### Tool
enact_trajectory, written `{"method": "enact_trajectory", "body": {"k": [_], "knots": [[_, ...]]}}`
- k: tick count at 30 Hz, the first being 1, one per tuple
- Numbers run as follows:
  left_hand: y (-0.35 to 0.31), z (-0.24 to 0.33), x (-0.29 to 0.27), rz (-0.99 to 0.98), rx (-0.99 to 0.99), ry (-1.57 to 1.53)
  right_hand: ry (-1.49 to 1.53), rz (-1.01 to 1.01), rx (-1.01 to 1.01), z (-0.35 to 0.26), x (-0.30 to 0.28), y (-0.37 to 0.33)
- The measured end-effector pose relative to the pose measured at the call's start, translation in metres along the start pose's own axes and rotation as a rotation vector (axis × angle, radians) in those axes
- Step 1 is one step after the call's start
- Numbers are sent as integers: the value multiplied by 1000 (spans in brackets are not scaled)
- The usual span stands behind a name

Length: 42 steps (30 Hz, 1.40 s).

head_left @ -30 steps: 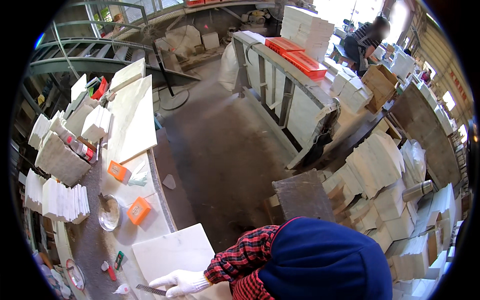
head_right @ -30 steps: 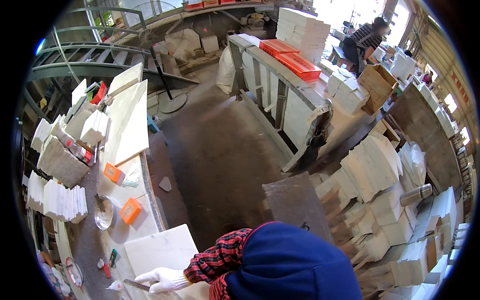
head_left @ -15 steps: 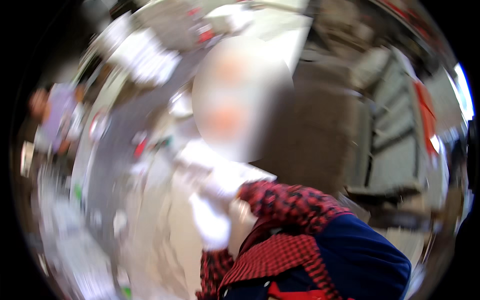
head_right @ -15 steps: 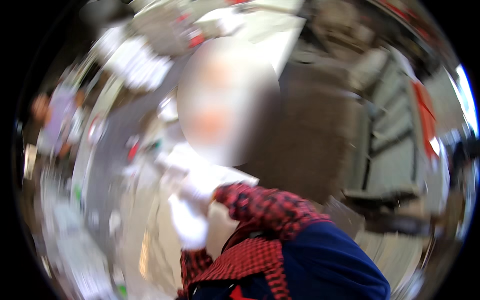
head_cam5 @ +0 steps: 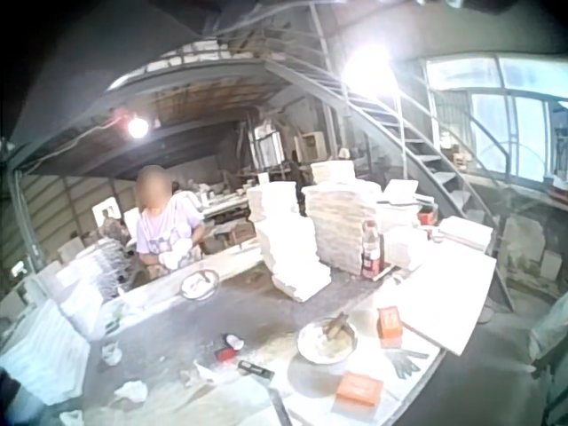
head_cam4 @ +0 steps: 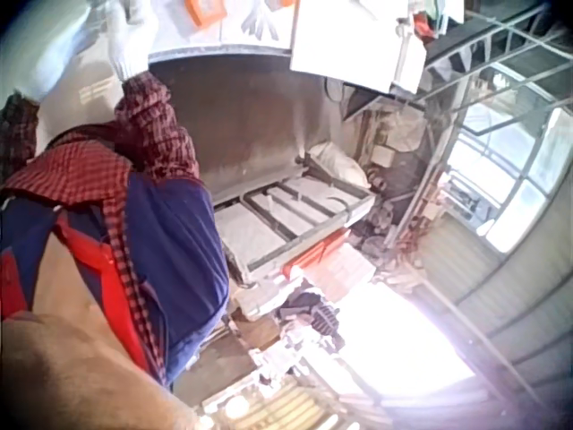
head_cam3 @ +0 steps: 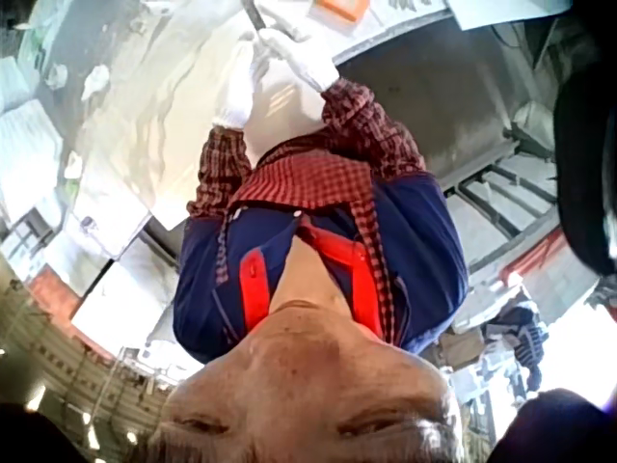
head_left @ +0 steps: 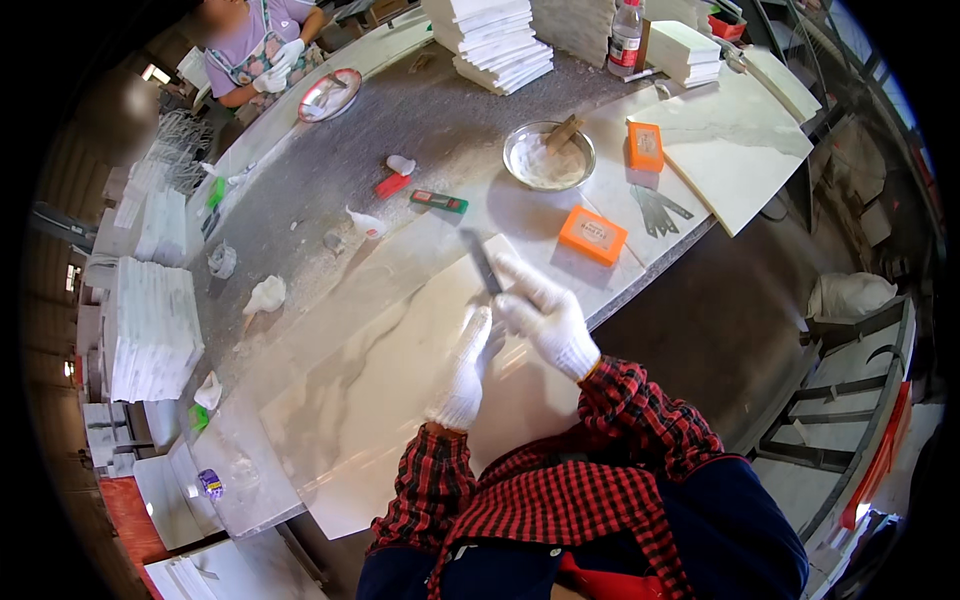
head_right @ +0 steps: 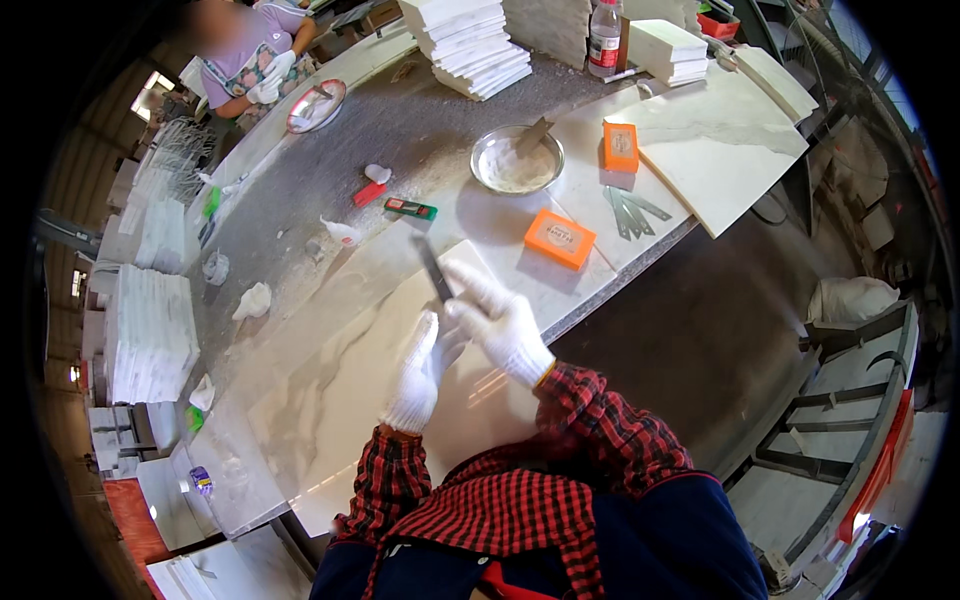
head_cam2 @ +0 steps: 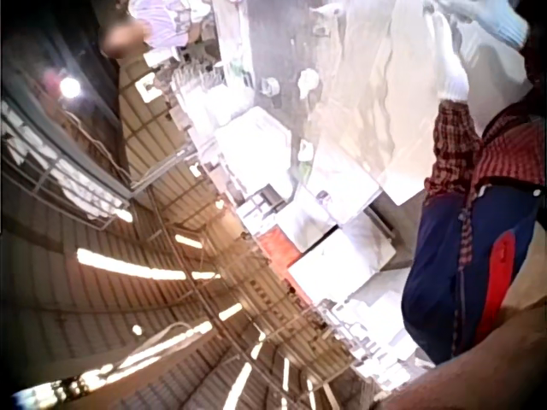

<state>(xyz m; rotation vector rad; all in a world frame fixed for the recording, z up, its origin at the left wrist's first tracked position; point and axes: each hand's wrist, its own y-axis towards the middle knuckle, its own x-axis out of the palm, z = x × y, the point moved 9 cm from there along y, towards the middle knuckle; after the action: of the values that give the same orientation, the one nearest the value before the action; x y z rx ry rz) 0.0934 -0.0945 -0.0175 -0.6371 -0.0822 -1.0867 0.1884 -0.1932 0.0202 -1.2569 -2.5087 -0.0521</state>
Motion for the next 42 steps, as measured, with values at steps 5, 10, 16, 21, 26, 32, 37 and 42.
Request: {"method": "enact_trajectory", "body": {"k": [5, 10, 16, 21, 26, 32, 37, 42], "knots": [[9, -4, -12, -17, 16, -12, -510, -179, -395, -9, 10, -11], [3, 0, -31, 295, -26, 19, -850, -205, -402, -28, -40, 8], [-7, 4, -8, 179, -46, 243, -1158, 695, -393, -80, -198, 3], [3, -14, 16, 81, -129, 384, -1693, 607, -309, -51, -211, 1], [6, -22, 15, 79, -96, 376, -1584, 520, -277, -40, -197, -12], [8, -38, 14, 58, -118, 351, -1476, 610, -434, -42, -200, -28], [13, -43, 19, 72, -144, 276, -1581, 609, -457, -48, -194, -4], [16, -43, 13, 60, -152, 231, -1544, 490, -457, -46, -182, -24]]}}
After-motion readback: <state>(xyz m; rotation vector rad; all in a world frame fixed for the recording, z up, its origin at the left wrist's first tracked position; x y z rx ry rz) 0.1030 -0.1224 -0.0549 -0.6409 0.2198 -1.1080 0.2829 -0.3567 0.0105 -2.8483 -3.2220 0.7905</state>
